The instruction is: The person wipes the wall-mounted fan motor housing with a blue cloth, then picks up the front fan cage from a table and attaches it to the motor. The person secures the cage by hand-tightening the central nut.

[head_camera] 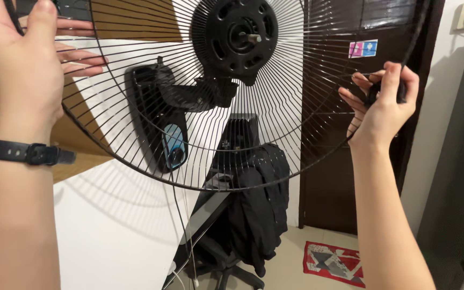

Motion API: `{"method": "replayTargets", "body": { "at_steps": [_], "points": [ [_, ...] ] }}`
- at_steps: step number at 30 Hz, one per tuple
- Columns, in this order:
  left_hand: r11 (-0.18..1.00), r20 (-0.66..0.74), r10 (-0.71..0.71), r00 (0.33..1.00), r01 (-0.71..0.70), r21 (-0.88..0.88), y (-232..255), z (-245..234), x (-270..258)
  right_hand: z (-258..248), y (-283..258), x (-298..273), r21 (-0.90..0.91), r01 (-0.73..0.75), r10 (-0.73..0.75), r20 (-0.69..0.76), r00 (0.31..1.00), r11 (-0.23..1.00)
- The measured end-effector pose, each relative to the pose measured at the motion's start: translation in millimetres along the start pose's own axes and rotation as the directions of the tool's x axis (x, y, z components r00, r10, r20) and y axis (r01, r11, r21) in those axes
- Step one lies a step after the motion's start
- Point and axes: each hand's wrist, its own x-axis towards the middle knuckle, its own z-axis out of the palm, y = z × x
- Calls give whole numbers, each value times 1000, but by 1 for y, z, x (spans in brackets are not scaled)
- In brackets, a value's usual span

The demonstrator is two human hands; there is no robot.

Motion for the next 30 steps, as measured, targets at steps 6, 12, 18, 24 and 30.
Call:
{"method": "replayTargets", "body": {
  "at_steps": [6,12,18,24,30],
  "points": [
    [1000,-61,-11,998,11,-3,-2,5,-10,0,6,15,-6,-7,7,77,997,1000],
    [1000,-87,10,996,-9,11,-3,12,-15,-3,17,22,-10,-3,4,95,995,1000],
    [1000,-121,4,993,-4,4,-1,17,-24,-2,20,36,1,3,-3,152,988,1000],
    [999,-176,-51,983,53,9,2,23,-36,0,14,52,-38,-3,10,197,980,999],
    [995,-190,-96,977,94,-17,4,24,-32,0,21,57,-50,-32,41,193,980,998]
  ]
}}
